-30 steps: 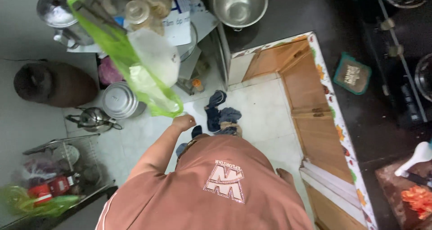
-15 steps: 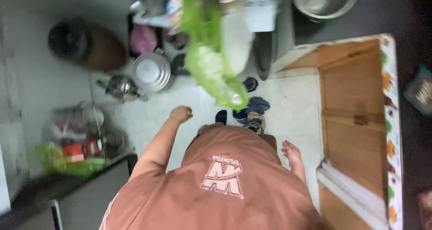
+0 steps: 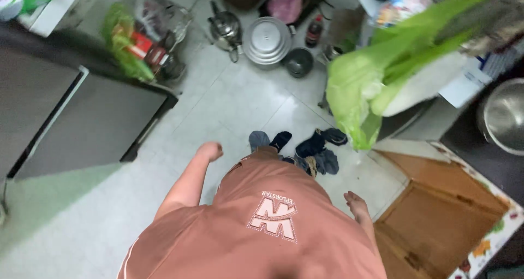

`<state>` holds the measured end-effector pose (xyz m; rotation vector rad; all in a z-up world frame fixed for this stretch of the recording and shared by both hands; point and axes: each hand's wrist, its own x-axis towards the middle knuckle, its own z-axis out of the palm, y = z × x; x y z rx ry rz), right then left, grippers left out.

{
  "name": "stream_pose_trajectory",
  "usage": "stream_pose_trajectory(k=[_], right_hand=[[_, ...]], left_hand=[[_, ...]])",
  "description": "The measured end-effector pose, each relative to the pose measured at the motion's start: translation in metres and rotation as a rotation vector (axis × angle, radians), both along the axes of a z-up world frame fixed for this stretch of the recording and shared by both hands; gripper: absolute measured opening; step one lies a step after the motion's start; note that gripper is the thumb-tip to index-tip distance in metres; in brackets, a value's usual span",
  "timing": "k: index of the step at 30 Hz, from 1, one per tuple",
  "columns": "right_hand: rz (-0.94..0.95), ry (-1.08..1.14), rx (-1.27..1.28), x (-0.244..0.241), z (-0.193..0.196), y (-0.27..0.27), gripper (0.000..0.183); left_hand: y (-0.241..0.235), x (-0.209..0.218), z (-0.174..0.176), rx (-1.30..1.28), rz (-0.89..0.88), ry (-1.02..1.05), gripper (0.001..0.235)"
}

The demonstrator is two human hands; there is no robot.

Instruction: Slicing tomatoes and preparing fish in a pan on a stove.

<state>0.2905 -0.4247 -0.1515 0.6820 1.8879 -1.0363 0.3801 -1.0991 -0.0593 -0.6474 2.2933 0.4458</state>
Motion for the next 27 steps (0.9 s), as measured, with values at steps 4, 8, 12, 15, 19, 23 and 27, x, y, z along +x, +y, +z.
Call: stream_pose_trajectory(k=[4,8,12,15,19,23,27], right_hand=[[0.174,-0.007,-0.018,-0.007,-0.008,-0.035,0.070],[0.187,-0.040,-0.107,-0.008,-0.034,-0.079,0.071],[0.316,0.006,-0.196,-0.036,-0.029,-0.132,0.062],[0.363,0.059,-0.175,-0.061,-0.010,-0.184,0.060],[0.147,0.023,-0.208,-0.081,-0.045,-0.227,0.060],[0.087,0.026,-0.222,-0.090,-0.055,-0.313,0.062],[0.329,0.066,-0.103,-0.102,-0.007,-0.415,0.063]], left_hand=[[0.000,0.076,0.018,0.024,0.132,-0.156,0.036],[-0.013,0.092,0.052,-0.006,0.288,-0.072,0.034],[-0.053,0.081,0.081,-0.034,0.430,0.131,0.033],[-0.110,0.064,0.093,-0.067,0.504,0.246,0.031],[-0.203,0.042,0.118,-0.164,0.605,0.551,0.026],[-0.306,0.020,0.152,-0.152,0.653,0.649,0.025],[-0.384,0.006,0.181,-0.154,0.627,0.976,0.022]])
